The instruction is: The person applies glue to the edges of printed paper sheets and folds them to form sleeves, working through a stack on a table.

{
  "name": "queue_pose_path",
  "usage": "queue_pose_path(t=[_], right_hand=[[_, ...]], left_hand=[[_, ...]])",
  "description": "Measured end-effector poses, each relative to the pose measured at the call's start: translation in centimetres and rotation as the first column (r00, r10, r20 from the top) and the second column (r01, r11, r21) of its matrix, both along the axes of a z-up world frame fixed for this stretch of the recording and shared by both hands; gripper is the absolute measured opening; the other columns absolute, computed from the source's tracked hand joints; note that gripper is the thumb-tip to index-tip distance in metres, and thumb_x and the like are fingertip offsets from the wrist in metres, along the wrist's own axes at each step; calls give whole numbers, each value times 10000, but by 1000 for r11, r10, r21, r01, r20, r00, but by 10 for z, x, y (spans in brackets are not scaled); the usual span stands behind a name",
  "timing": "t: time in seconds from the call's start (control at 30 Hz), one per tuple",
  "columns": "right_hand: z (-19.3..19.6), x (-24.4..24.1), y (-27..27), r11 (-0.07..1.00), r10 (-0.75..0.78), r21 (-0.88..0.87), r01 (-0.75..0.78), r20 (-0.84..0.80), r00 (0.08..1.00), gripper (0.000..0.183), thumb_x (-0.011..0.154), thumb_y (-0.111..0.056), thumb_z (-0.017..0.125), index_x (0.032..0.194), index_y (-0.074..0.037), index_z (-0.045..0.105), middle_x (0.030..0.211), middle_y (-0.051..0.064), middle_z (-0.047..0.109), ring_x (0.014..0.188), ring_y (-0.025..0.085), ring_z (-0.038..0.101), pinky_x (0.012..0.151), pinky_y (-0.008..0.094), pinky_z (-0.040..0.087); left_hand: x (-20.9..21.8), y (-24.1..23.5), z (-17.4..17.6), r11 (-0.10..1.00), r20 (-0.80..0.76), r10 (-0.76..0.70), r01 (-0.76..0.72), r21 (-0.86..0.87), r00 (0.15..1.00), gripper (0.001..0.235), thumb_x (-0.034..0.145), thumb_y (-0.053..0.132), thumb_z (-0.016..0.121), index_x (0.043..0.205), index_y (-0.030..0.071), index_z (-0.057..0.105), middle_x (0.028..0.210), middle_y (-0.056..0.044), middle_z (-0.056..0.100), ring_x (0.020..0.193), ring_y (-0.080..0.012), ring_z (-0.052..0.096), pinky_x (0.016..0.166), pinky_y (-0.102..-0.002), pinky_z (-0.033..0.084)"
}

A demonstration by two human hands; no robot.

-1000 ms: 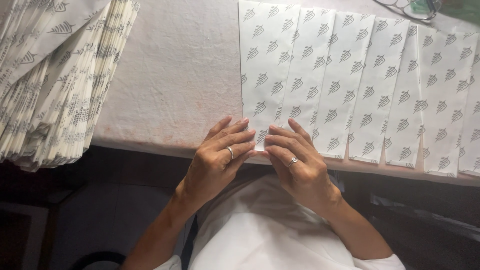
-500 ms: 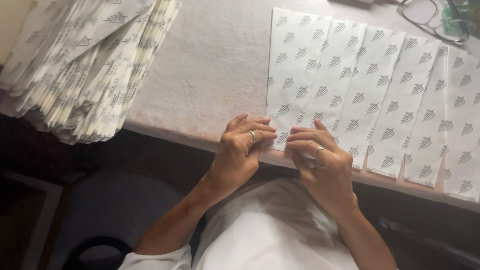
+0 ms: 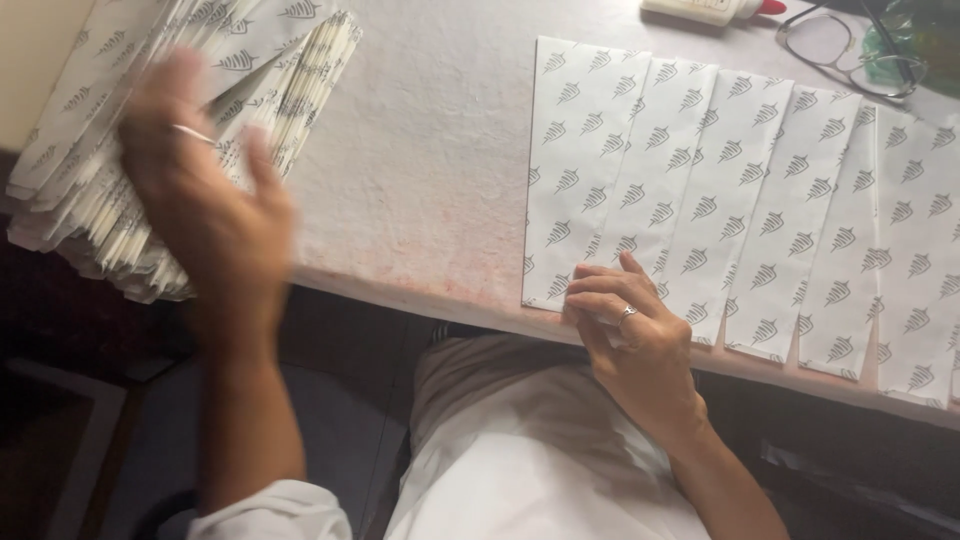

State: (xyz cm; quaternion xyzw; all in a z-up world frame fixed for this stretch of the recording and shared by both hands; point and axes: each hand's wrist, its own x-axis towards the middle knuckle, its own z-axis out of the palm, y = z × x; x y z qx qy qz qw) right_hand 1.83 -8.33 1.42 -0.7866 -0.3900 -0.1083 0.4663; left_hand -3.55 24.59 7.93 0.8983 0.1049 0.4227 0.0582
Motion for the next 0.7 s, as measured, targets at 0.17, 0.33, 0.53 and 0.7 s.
queue_pose_path(t=[0.17,0.33,0.53,0.7], right_hand=[[-1,0,1,1000,2,3,-2,6,1000,114,905,107,724,924,-2,700,970,102,716,1061,289,728,1204,557,446],[-1,0,-2,999,33,-4,-33,-4,999,130,913,111,708,948,-12,685,987,95,713,1081,290,723,1212,567,431],[-4,1,-1,1000,21,-2,-21,35,999,139,911,120,716,949,-12,692,983,97,708,1062,284,727,1191,558,461],[-6,0,-2,999,25,-24,-24,63,998,176,917,160,685,986,0,662,1008,119,694,1091,315,723,1195,590,447]], left_hand=[[-10,77,0,945,-434,300,-327,14,849,546,1175,167,680,1546,-136,418,1533,-405,477,1400,-539,380,1098,-629,204],[-26,73,-7,866,-240,420,-307,395,875,317,1026,155,890,1312,37,824,1071,-162,828,837,-344,771,666,-440,568],[-9,7,2,701,132,470,-460,545,873,245,1132,52,756,996,245,826,667,50,583,542,-110,538,469,-308,363],[29,-83,-34,915,-160,133,-59,399,978,50,932,31,652,930,71,681,713,-42,580,565,-218,565,513,-366,440]])
